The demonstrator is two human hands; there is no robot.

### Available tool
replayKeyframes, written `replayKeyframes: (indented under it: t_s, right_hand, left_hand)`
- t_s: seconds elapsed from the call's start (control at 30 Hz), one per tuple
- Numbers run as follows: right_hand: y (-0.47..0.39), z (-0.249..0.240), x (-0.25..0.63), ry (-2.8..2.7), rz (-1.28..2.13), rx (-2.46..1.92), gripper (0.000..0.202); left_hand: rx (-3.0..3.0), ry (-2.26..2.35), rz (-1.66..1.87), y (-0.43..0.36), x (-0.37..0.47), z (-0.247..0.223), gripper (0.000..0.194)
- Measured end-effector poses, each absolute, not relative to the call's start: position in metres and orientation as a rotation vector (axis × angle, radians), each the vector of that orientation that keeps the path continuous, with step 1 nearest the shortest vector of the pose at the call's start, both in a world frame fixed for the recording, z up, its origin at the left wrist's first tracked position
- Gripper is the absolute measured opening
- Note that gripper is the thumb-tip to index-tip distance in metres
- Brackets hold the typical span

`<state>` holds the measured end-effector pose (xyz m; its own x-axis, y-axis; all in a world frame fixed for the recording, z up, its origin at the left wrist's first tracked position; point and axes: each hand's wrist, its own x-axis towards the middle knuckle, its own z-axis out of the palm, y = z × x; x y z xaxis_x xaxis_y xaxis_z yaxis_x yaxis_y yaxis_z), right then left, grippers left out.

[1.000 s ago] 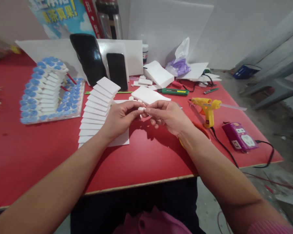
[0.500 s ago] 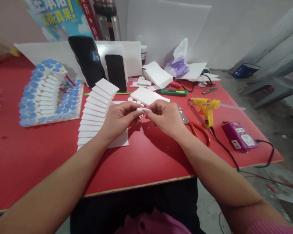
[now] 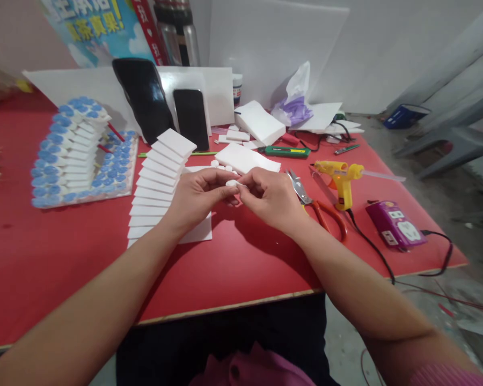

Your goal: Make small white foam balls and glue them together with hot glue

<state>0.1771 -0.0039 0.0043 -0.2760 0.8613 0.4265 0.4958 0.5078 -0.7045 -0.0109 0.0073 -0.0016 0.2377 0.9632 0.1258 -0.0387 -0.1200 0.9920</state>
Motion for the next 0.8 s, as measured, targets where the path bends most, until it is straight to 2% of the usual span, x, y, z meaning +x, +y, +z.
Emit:
replayKeyframes:
  t_s: [0.33,0.5,0.73,0.8]
  right_hand:
    - [-0.004,0.007,0.178,-1.907,0.665,-1.113,0.017]
    - [-0.003,0.005,0.178,-1.938,0.531,-1.113,0.015]
    - [-0.007,0.009,0.183,-2.08,0.536,-1.035,0.004]
    - [-0.008,0.01,0.184,-2.089,0.612,-1.027,0.008]
  left_hand:
    - [1.52,0.939,1.168,0.008,-0.012,-0.007,0.018]
    - [1.553,0.941,1.157,0.009,-0.014,-0.011,0.014]
    - [1.378,0.917,1.122,0.009,-0.012,-0.001,0.028]
    - [1.343,0.926,1.091,0.009,-0.013,0.0,0.029]
